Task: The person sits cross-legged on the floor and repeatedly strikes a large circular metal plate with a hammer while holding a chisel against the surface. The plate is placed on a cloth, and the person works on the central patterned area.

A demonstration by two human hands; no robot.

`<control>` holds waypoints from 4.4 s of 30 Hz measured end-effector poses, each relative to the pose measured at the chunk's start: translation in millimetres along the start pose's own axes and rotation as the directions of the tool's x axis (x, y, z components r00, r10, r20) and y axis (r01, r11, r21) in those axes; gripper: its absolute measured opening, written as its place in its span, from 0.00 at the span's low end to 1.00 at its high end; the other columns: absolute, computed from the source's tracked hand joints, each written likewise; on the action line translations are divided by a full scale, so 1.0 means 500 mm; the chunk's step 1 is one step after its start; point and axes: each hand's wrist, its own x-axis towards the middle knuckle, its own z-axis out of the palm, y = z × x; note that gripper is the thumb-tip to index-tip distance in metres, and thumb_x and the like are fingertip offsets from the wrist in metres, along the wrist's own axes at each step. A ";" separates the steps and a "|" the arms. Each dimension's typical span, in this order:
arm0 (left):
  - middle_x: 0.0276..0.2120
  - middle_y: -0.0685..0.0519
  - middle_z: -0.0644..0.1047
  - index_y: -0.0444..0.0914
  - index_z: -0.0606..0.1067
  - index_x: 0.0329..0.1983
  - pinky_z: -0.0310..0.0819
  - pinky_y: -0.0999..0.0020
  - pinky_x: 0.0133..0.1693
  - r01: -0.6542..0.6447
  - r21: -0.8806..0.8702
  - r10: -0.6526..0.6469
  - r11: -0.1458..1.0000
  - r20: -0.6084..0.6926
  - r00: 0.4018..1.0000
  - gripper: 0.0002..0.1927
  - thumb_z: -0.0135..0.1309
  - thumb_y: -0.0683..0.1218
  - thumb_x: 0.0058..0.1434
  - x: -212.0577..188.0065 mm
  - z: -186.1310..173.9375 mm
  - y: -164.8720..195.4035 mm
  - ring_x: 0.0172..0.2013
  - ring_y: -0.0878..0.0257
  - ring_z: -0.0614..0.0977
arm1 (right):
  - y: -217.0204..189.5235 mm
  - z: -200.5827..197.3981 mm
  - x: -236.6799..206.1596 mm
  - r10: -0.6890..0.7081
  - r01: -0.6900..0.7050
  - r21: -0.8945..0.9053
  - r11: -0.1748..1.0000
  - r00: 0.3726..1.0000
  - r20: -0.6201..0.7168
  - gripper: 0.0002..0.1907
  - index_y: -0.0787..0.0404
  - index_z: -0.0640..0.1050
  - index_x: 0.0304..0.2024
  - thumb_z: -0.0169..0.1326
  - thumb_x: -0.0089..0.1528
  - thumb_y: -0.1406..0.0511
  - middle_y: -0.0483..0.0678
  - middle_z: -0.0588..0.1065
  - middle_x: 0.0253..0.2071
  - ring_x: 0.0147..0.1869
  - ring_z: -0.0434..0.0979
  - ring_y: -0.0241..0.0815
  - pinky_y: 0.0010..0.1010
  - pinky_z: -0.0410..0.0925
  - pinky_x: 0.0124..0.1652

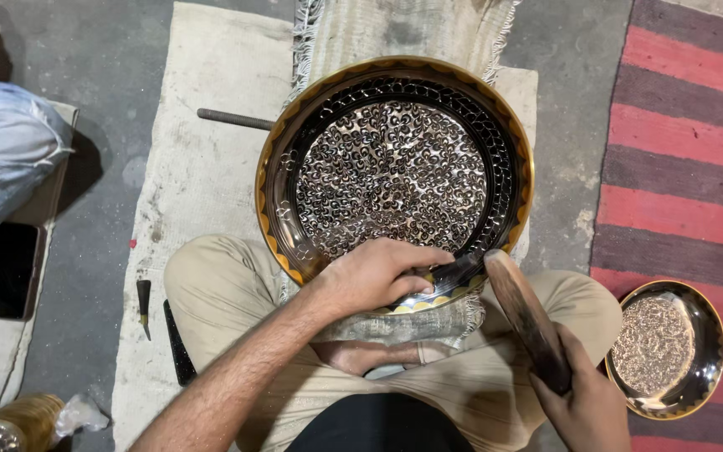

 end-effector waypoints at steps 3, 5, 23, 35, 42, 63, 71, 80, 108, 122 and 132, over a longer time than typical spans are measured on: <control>0.52 0.49 0.82 0.46 0.74 0.63 0.79 0.61 0.54 -0.026 0.030 0.026 0.999 -0.004 1.000 0.24 0.58 0.47 0.63 0.003 0.004 -0.003 0.49 0.55 0.85 | -0.033 -0.028 0.016 0.126 -0.124 -0.039 0.992 0.991 0.048 0.42 0.49 0.68 0.69 0.70 0.54 0.54 0.58 0.82 0.40 0.43 0.86 0.55 0.41 0.77 0.46; 0.53 0.49 0.82 0.46 0.75 0.63 0.79 0.60 0.55 -0.073 0.038 0.074 0.997 -0.022 0.997 0.23 0.59 0.48 0.63 0.005 0.003 -0.003 0.50 0.54 0.85 | -0.061 -0.042 0.023 -0.073 0.121 0.424 0.898 0.989 -0.128 0.40 0.61 0.66 0.67 0.65 0.56 0.60 0.61 0.77 0.49 0.52 0.79 0.54 0.39 0.71 0.51; 0.43 0.46 0.83 0.42 0.74 0.59 0.80 0.56 0.48 0.146 0.002 -0.141 0.989 -0.231 0.963 0.22 0.59 0.47 0.61 -0.026 0.004 0.040 0.45 0.51 0.86 | -0.160 -0.200 0.186 -0.328 0.319 0.083 0.944 0.933 0.149 0.43 0.52 0.65 0.71 0.65 0.55 0.60 0.57 0.78 0.56 0.59 0.80 0.53 0.39 0.71 0.55; 0.36 0.51 0.83 0.42 0.72 0.61 0.82 0.61 0.43 0.306 -0.137 -0.335 0.942 -0.353 0.874 0.25 0.61 0.47 0.61 -0.051 0.025 0.050 0.37 0.58 0.87 | -0.227 -0.268 0.218 -0.311 0.331 -0.043 0.943 0.918 0.247 0.39 0.45 0.66 0.67 0.66 0.55 0.59 0.51 0.82 0.43 0.46 0.85 0.49 0.38 0.75 0.46; 0.39 0.51 0.84 0.48 0.73 0.62 0.82 0.60 0.46 0.203 -0.006 -0.203 0.979 -0.067 0.977 0.24 0.59 0.49 0.62 -0.018 0.005 0.017 0.39 0.57 0.87 | -0.146 -0.191 0.158 -0.469 0.451 0.334 0.827 0.883 -0.031 0.39 0.63 0.66 0.65 0.65 0.53 0.64 0.60 0.77 0.52 0.58 0.77 0.60 0.42 0.68 0.55; 0.45 0.55 0.84 0.49 0.72 0.61 0.79 0.57 0.52 0.046 0.084 -0.063 0.995 0.209 0.976 0.22 0.56 0.48 0.63 0.014 -0.021 -0.004 0.45 0.61 0.87 | -0.003 0.049 -0.055 0.079 -0.024 0.290 0.957 0.981 -0.179 0.44 0.55 0.67 0.67 0.68 0.50 0.61 0.62 0.80 0.43 0.50 0.83 0.55 0.41 0.73 0.48; 0.48 0.52 0.83 0.48 0.74 0.61 0.79 0.58 0.52 0.008 0.064 -0.016 0.998 0.125 0.992 0.22 0.58 0.48 0.62 0.003 -0.019 -0.005 0.45 0.57 0.86 | -0.044 0.036 -0.004 -0.058 0.168 0.602 0.780 0.979 -0.197 0.36 0.63 0.68 0.64 0.67 0.57 0.63 0.61 0.77 0.46 0.50 0.81 0.47 0.36 0.72 0.50; 0.43 0.47 0.83 0.45 0.74 0.60 0.80 0.57 0.49 0.146 0.093 -0.143 0.985 -0.046 0.989 0.23 0.58 0.50 0.62 -0.028 -0.021 0.026 0.44 0.54 0.86 | -0.076 -0.066 0.069 -0.226 0.248 0.314 0.916 0.968 -0.105 0.39 0.64 0.69 0.64 0.66 0.52 0.62 0.61 0.78 0.49 0.53 0.81 0.56 0.37 0.72 0.51; 0.38 0.48 0.83 0.37 0.70 0.57 0.82 0.61 0.41 0.287 -0.122 -0.305 0.950 -0.175 0.936 0.24 0.60 0.53 0.63 -0.056 -0.034 0.048 0.38 0.59 0.86 | -0.211 -0.104 0.165 -0.140 0.411 0.755 0.511 0.906 -0.399 0.33 0.62 0.63 0.63 0.66 0.62 0.65 0.43 0.71 0.47 0.49 0.74 0.31 0.27 0.70 0.49; 0.47 0.45 0.82 0.41 0.72 0.61 0.81 0.58 0.50 -0.106 -0.036 0.105 0.994 -0.036 0.994 0.25 0.59 0.52 0.63 0.031 0.001 0.013 0.46 0.53 0.86 | -0.073 -0.003 0.021 0.003 -0.015 0.680 0.733 1.000 0.019 0.31 0.63 0.74 0.54 0.69 0.51 0.61 0.51 0.82 0.40 0.44 0.81 0.41 0.34 0.73 0.45; 0.49 0.46 0.82 0.41 0.72 0.63 0.79 0.57 0.54 -0.105 0.053 0.109 0.993 -0.083 0.991 0.26 0.59 0.52 0.63 0.031 0.011 0.010 0.49 0.52 0.85 | -0.083 -0.105 0.065 -0.169 0.229 0.281 0.932 0.961 -0.220 0.41 0.61 0.71 0.66 0.68 0.50 0.59 0.57 0.80 0.50 0.54 0.82 0.49 0.39 0.72 0.49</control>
